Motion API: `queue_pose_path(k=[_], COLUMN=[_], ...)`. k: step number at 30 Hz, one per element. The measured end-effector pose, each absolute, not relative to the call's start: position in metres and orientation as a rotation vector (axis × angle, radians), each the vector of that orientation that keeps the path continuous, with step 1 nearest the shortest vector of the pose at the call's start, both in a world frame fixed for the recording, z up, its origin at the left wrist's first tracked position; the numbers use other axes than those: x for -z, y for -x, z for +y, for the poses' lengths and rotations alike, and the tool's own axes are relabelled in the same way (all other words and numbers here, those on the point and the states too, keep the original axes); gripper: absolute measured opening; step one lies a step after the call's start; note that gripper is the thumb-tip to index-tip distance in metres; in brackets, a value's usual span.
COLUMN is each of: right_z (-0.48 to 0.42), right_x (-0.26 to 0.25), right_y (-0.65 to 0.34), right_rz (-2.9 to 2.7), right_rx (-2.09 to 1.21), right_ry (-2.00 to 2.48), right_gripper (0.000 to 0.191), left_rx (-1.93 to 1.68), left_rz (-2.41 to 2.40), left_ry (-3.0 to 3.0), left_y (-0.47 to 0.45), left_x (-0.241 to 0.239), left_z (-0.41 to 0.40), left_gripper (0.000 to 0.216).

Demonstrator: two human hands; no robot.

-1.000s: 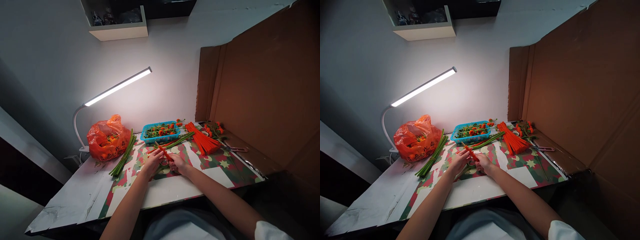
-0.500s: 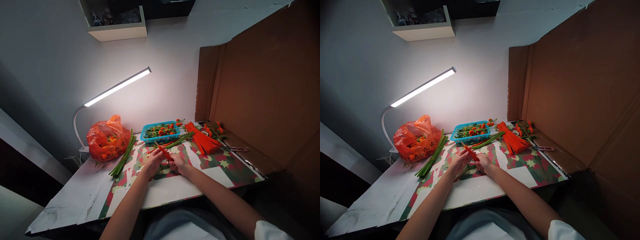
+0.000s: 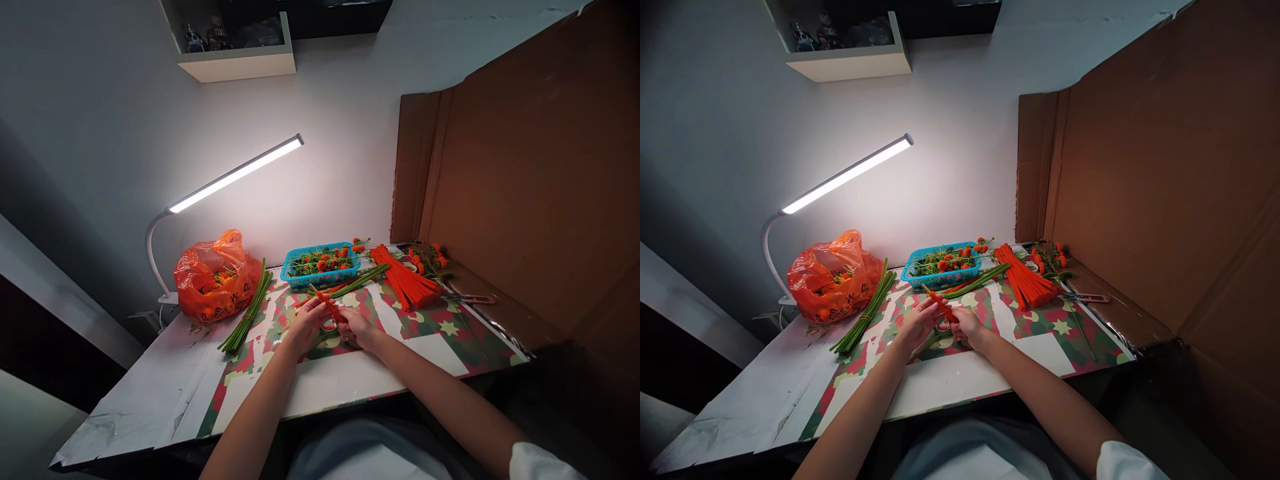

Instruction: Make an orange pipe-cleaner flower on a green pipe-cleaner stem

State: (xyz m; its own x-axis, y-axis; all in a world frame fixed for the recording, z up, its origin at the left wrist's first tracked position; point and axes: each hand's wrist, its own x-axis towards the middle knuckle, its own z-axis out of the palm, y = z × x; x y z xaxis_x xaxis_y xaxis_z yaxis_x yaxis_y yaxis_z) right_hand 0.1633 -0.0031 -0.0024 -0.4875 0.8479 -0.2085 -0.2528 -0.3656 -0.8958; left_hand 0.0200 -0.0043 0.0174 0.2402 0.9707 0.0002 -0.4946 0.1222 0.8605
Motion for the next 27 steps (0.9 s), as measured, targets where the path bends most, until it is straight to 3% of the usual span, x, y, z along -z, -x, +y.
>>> queue_pose_path(k=[18, 27], right_z=[-0.005, -0.006], right_x=[0.003, -0.002], right_y=[-0.162, -0.164], right_rz=[-1.126, -1.110], right_rx=[-1.931, -1.931], right_ry=[0.895, 0.903], right_gripper=[0.036, 0.029], left_rx=[-1.380, -1.262], left_rz=[0.855, 0.688], left_ry=[-1.020, -0.890], left_y=[-0.020, -0.019], left_x=[-0.008, -0.015], left_z=[0.004, -0.004], left_gripper=[0.038, 0.027])
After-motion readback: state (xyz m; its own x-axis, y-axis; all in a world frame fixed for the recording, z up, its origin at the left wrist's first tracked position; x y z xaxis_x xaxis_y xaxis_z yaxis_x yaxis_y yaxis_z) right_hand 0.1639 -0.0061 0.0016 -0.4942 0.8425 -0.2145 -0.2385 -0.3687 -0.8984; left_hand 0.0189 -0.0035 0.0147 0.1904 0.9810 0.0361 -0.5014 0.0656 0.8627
